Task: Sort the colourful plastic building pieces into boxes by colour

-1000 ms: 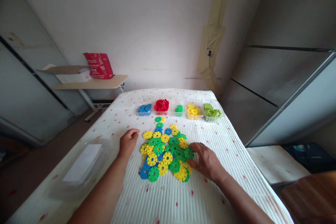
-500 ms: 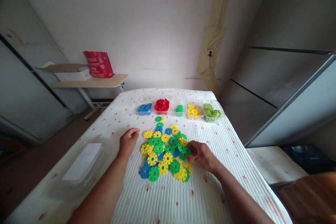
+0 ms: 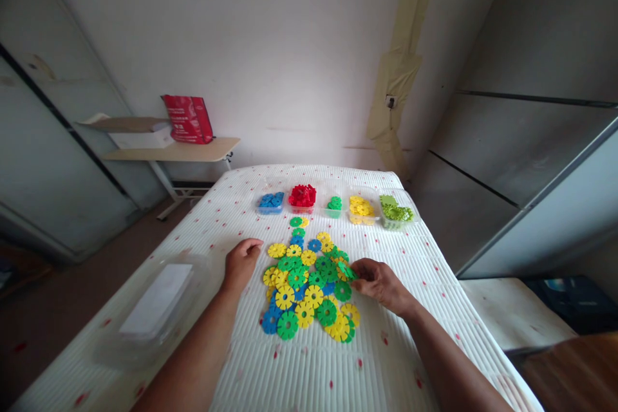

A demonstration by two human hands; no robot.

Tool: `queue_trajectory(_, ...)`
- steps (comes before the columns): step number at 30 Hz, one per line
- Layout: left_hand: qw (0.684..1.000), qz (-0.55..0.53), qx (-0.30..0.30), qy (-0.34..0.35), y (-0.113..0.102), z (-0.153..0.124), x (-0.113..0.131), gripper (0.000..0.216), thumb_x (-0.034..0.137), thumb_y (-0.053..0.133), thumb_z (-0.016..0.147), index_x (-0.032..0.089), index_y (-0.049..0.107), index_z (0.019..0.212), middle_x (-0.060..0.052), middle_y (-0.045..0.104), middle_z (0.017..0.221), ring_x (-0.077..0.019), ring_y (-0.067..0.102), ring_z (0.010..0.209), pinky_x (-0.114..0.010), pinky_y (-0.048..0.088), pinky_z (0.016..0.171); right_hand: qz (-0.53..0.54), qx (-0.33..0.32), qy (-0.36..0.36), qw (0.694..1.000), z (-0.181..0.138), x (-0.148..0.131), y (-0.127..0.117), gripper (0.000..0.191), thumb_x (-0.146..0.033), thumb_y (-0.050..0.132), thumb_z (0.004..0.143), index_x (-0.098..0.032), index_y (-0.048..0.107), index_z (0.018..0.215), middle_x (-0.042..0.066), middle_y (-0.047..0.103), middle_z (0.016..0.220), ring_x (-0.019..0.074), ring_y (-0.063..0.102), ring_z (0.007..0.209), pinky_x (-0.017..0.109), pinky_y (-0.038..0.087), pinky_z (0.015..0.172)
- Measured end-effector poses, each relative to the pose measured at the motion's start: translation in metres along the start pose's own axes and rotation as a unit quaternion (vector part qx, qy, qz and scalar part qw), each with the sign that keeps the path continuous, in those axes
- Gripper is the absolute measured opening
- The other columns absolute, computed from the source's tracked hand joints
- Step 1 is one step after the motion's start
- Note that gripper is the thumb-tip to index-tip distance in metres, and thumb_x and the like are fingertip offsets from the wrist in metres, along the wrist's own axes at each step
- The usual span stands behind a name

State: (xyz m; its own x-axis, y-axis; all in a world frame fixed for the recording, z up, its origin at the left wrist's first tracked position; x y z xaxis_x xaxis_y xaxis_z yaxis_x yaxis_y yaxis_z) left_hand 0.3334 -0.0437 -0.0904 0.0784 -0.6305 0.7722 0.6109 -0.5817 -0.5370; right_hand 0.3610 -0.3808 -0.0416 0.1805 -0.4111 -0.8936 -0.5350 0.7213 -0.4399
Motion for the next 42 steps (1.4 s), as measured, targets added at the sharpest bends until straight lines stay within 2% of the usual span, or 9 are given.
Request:
queue_trajectory(4,1.0,0.0,0.001,0.0,-0.001,0.0,0.002,0.019,0.021,0.047,0.071,0.019,0.066,0.076,-0.003,0.069,0.08,-0.0169,0.063,0.077,-0.028,0.048,0.076,-0.067,0.047,-0.041,0.996,0.011,-0.014,-0.002,0.028,-0.041,0.06,0.071,-0.017,0.062,0.086,0.003,0.063,0.076,0.0169,0.056,0.07,0.028,0.046,0.062)
queue_trajectory(8,1.0,-0.009,0.003,-0.004,-0.002,0.0,0.004,0.02,0.019,0.047,0.07,0.019,0.066,0.076,-0.003,0.069,0.08,-0.0165,0.063,0.078,-0.028,0.048,0.077,-0.149,0.144,-0.102,0.973,0.046,-0.039,-0.015,0.028,-0.041,0.058,0.071,-0.017,0.061,0.086,0.001,0.06,0.071,0.0137,0.053,0.064,0.025,0.044,0.059)
queue_trajectory(11,1.0,-0.013,0.0,-0.007,-0.002,0.0,0.003,0.02,0.018,0.046,0.071,0.019,0.065,0.076,-0.003,0.069,0.081,-0.0163,0.063,0.078,-0.028,0.048,0.077,-0.24,0.229,-0.108,0.937,0.088,-0.055,-0.026,0.03,-0.039,0.058,0.071,-0.015,0.063,0.088,0.004,0.063,0.074,0.0155,0.056,0.065,0.027,0.043,0.061)
queue_trajectory(13,1.0,-0.014,0.001,-0.004,-0.002,0.0,0.002,0.02,0.017,0.046,0.071,0.018,0.065,0.076,-0.003,0.069,0.08,-0.016,0.062,0.077,-0.029,0.048,0.077,-0.317,0.279,-0.075,0.903,0.116,-0.06,-0.03,0.033,-0.037,0.057,0.072,-0.014,0.064,0.095,0.008,0.065,0.08,0.0187,0.059,0.07,0.029,0.043,0.065)
queue_trajectory(17,1.0,-0.014,0.002,0.01,-0.002,0.001,-0.001,0.02,0.017,0.046,0.072,0.018,0.065,0.077,-0.003,0.069,0.08,-0.0158,0.062,0.078,-0.028,0.048,0.077,-0.388,0.318,-0.055,0.863,0.143,-0.06,-0.028,0.044,-0.038,0.052,0.079,-0.012,0.058,0.114,0.014,0.067,0.094,0.0223,0.061,0.08,0.031,0.044,0.068)
queue_trajectory(23,1.0,-0.011,0.0,0.007,0.0,0.001,-0.005,0.02,0.017,0.047,0.073,0.018,0.065,0.079,-0.003,0.069,0.082,-0.0156,0.063,0.079,-0.028,0.048,0.079,-0.404,0.302,-0.168,0.847,0.104,-0.031,-0.012,0.033,-0.031,0.036,0.088,-0.016,0.065,0.087,0.01,0.067,0.084,0.0175,0.06,0.074,0.025,0.041,0.067)
queue_trajectory(26,1.0,-0.014,0.002,0.01,0.0,0.001,-0.004,0.02,0.017,0.047,0.073,0.018,0.066,0.079,-0.003,0.069,0.082,-0.0156,0.062,0.079,-0.028,0.048,0.078,-0.418,0.27,-0.152,0.854,0.079,-0.002,-0.008,0.035,-0.032,0.034,0.087,-0.017,0.064,0.076,0.008,0.064,0.075,0.0166,0.059,0.068,0.024,0.038,0.062)
queue_trajectory(31,1.0,-0.008,0.003,0.016,-0.001,0.0,-0.001,0.02,0.016,0.046,0.073,0.018,0.066,0.078,-0.003,0.069,0.081,-0.0156,0.062,0.078,-0.028,0.048,0.077,-0.346,0.26,-0.082,0.898,0.065,0.032,-0.012,0.031,-0.034,0.036,0.082,-0.019,0.063,0.076,0.006,0.066,0.076,0.0173,0.059,0.068,0.025,0.04,0.063)
queue_trajectory(42,0.999,-0.027,-0.01,0.025,-0.001,-0.002,0.0,0.019,0.012,0.047,0.073,0.017,0.065,0.079,-0.003,0.068,0.081,-0.0139,0.061,0.079,-0.026,0.047,0.076,-0.352,0.26,-0.053,0.897,0.07,0.038,-0.011,0.028,-0.034,0.04,0.081,-0.021,0.064,0.082,0.005,0.068,0.087,0.0179,0.061,0.074,0.026,0.042,0.064)
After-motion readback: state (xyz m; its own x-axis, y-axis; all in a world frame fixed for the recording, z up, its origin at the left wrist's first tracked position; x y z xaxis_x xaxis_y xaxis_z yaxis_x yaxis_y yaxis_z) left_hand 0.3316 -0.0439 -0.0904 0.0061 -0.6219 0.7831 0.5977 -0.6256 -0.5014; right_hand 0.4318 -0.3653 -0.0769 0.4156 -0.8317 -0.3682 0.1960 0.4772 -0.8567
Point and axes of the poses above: each hand's wrist, its own z-axis towards the middle knuckle, its own y-axis out of the palm, x = y × z, the point moved 2 cm from there along z, towards the middle knuckle
